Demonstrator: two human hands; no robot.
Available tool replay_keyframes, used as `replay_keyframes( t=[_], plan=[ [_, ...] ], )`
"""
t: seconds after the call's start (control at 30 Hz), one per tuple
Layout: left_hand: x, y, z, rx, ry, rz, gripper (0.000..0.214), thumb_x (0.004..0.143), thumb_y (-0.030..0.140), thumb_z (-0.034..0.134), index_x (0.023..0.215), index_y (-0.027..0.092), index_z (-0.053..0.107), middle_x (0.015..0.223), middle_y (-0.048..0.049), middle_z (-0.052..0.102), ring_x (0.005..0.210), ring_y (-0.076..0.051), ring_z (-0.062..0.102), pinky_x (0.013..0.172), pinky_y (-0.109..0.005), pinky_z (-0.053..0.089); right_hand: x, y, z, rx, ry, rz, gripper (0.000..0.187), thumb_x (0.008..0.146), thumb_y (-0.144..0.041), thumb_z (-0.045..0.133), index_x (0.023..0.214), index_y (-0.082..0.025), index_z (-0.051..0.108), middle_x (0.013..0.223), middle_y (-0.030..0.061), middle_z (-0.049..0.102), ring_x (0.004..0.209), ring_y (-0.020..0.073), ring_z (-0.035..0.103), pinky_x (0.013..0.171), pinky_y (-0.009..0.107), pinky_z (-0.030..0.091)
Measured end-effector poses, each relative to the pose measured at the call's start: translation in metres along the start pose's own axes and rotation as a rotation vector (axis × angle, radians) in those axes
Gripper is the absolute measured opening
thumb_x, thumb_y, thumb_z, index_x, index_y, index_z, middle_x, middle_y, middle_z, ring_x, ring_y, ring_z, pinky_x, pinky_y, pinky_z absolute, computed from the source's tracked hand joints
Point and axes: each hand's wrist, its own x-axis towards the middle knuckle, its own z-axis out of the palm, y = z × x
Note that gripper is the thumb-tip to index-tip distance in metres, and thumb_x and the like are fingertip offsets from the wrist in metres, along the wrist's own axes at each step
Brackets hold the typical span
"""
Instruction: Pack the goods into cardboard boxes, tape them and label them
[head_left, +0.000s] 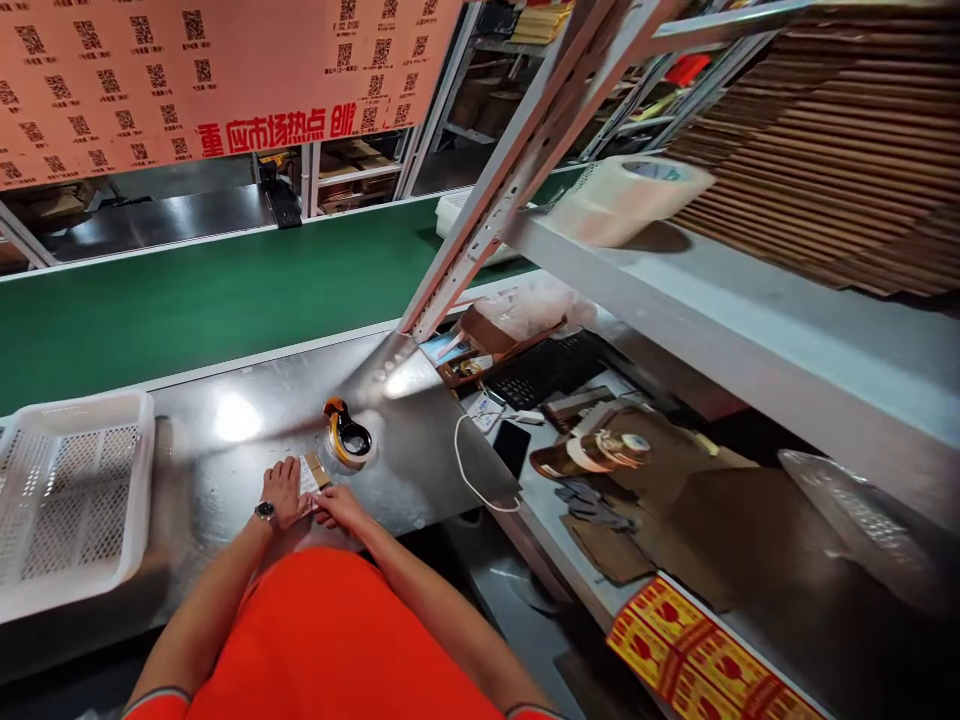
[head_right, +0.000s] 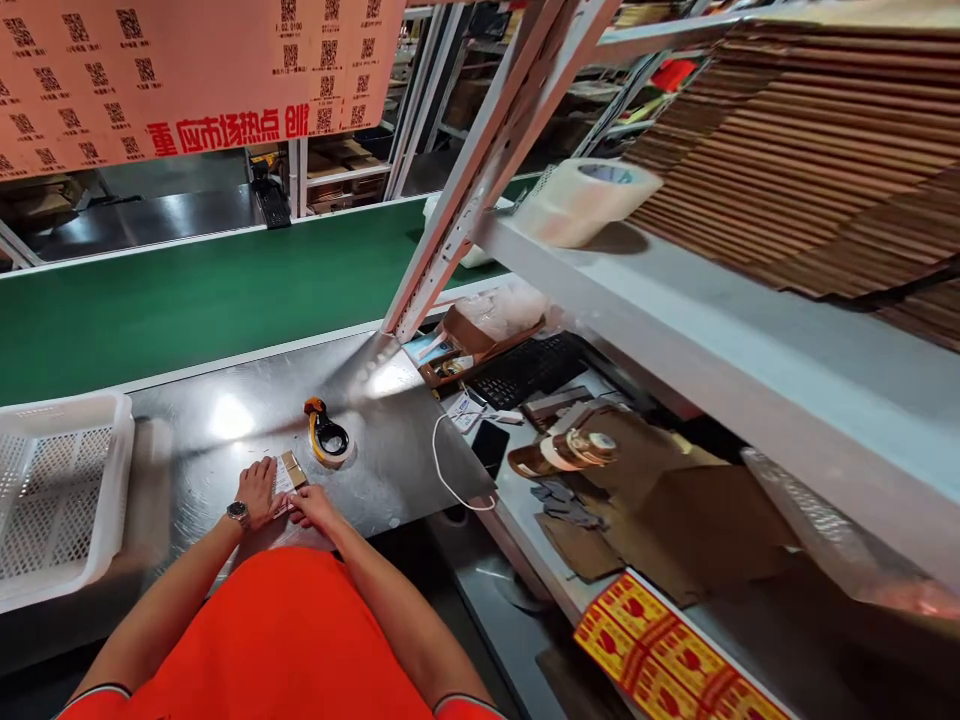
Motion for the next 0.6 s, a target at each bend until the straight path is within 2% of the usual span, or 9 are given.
replay_keyframes(
  t=[0.17,0.33,0.5,0.6],
  plan=[
    [0.007,0.013,-0.016,-0.043,-0.025,-0.08,0.081,0.103,0.053,0.065,0.173,0.015,0.05,0.17,-0.0261,0.058,0.147,-0.045,0.059,0.123,-0.061,0.047,0.003,-0.005,-0.006,-0.113,0.017,0.006,0.028,0.094,-0.032,0.086,0.073,-0.02,0.071,0.072,0.0027,0.077,0.06,0.0146,0.071,0.057,0.021,0.051],
    [0.009,0.015,-0.016,-0.043,-0.027,-0.112,0.08,0.101,0.054,0.071,0.17,0.016,0.053,0.165,-0.0253,0.062,0.146,-0.045,0.059,0.123,-0.06,0.046,0.008,-0.006,-0.017,-0.194,0.041,0.022,0.035,0.091,-0.031,0.087,0.063,-0.021,0.068,0.055,0.0019,0.066,0.057,0.0173,0.068,0.059,0.024,0.053],
    [0.013,0.016,-0.015,-0.032,-0.017,-0.129,0.082,0.099,0.052,0.076,0.166,0.011,0.055,0.154,-0.0254,0.068,0.138,-0.045,0.064,0.117,-0.058,0.05,0.01,-0.004,-0.018,-0.149,0.065,0.051,0.027,0.09,-0.039,0.088,0.076,-0.023,0.07,0.052,-0.005,0.061,0.051,0.0156,0.064,0.06,0.025,0.057],
    [0.016,0.016,-0.017,-0.021,-0.031,-0.158,0.083,0.092,0.048,0.083,0.163,0.014,0.058,0.148,-0.0225,0.072,0.134,-0.044,0.067,0.112,-0.056,0.054,0.007,-0.005,-0.015,-0.067,0.081,0.039,0.029,0.095,-0.051,0.08,0.087,-0.024,0.073,0.057,-0.0039,0.064,0.054,0.0175,0.068,0.061,0.029,0.061]
  ],
)
